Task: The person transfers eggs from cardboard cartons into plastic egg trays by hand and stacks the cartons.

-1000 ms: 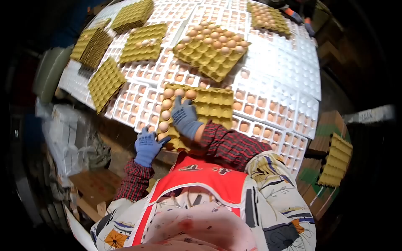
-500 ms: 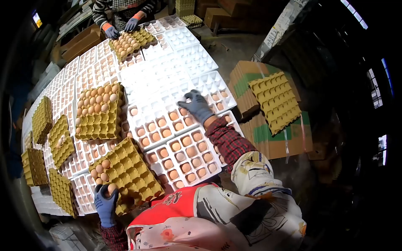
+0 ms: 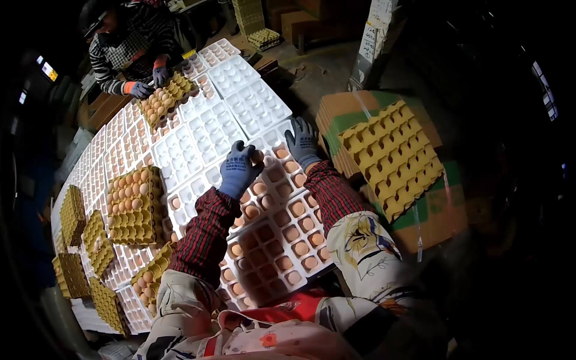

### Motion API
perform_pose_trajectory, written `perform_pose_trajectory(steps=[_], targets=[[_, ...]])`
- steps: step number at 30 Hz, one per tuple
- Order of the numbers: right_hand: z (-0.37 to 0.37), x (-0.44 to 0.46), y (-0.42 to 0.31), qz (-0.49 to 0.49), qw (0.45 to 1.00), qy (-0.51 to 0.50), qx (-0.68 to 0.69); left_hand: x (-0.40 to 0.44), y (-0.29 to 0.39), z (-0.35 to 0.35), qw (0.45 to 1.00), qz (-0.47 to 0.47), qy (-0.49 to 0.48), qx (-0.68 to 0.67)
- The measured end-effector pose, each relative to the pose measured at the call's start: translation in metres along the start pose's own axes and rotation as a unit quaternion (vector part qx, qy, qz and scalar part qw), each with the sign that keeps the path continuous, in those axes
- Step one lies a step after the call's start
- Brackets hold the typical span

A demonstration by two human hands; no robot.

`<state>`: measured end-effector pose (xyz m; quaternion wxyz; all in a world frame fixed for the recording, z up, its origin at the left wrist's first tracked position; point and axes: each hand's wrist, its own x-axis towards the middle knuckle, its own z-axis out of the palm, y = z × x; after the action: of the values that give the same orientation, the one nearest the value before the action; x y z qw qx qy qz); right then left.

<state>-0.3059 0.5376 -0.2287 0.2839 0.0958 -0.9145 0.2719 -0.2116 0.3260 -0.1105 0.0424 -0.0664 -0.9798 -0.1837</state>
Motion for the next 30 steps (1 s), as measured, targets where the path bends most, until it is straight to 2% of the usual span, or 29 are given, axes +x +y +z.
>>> perform_pose_trajectory(steps=[1,3,6,7,8,9,11,12,15,16,17,19,20,21,22,23,24,25,26,28,29,30], targets=[[0.002,-0.009,0.005,-0.001,0.995,-0.089,-0.054,0.023,-0.002,0.016,1.000,-0.002,0.002,0.024],[-0.007,-0.023,-0.003,0.005,0.988,-0.147,-0.057,0.054,-0.006,0.028,0.994,-0.028,-0.075,0.080],[-0.009,-0.025,-0.006,0.045,0.989,-0.142,0.008,0.069,-0.010,0.046,0.992,-0.035,-0.096,0.078],[-0.007,-0.026,-0.005,0.070,0.987,-0.141,0.026,0.073,-0.009,0.053,0.997,-0.013,-0.062,0.053],[-0.005,-0.026,-0.004,0.012,0.992,-0.118,-0.043,0.079,-0.007,0.057,0.999,0.010,-0.027,0.028],[-0.004,-0.026,-0.004,0.016,0.992,-0.117,-0.041,0.086,-0.004,0.061,0.999,0.012,-0.030,0.031],[-0.005,-0.028,-0.006,0.064,0.990,-0.122,0.008,0.101,0.008,0.072,0.994,0.074,-0.077,-0.010],[-0.006,-0.028,-0.007,0.068,0.988,-0.139,-0.022,0.108,0.015,0.076,0.994,0.074,-0.079,-0.010],[-0.011,-0.027,-0.008,0.094,0.983,-0.158,0.005,0.130,0.035,0.087,0.996,-0.031,-0.014,-0.077],[-0.011,-0.025,-0.008,0.090,0.983,-0.160,0.005,0.135,0.039,0.096,0.989,-0.001,0.069,-0.132],[-0.011,-0.025,-0.008,0.112,0.977,-0.183,-0.007,0.139,0.043,0.105,0.980,0.039,0.114,-0.156],[-0.011,-0.025,-0.011,0.123,0.969,-0.212,-0.016,0.135,0.036,0.139,0.987,0.099,0.122,0.020],[-0.015,-0.023,-0.013,0.110,0.974,-0.194,-0.024,0.131,0.039,0.143,0.994,0.075,0.082,0.015],[-0.013,-0.024,-0.010,0.096,0.979,-0.179,-0.028,0.124,0.041,0.145,0.998,0.047,0.041,0.010],[-0.002,-0.027,-0.002,0.096,0.980,-0.169,-0.044,0.112,0.044,0.138,0.994,0.047,0.097,-0.006],[-0.003,-0.030,-0.001,0.056,0.978,-0.181,-0.092,0.097,0.043,0.127,0.989,0.054,0.124,-0.053],[0.016,-0.031,0.014,0.089,0.983,-0.159,0.013,0.072,0.047,0.110,0.980,0.043,0.158,-0.109],[-0.002,-0.028,0.002,0.090,0.979,-0.147,0.107,0.036,0.051,0.086,0.968,0.051,0.186,-0.158],[0.011,-0.031,0.016,0.020,0.992,-0.125,0.015,-0.004,0.051,0.062,0.958,0.068,0.206,-0.189],[0.016,-0.030,0.021,-0.006,0.995,-0.096,0.013,-0.093,0.040,0.004,0.959,0.040,0.172,-0.223],[0.010,-0.028,0.017,-0.056,0.995,-0.072,-0.029,-0.138,0.020,-0.018,0.956,0.003,0.187,-0.228],[0.006,-0.029,0.012,-0.080,0.996,-0.044,-0.006,-0.181,-0.003,-0.044,0.953,-0.056,0.204,-0.215]])
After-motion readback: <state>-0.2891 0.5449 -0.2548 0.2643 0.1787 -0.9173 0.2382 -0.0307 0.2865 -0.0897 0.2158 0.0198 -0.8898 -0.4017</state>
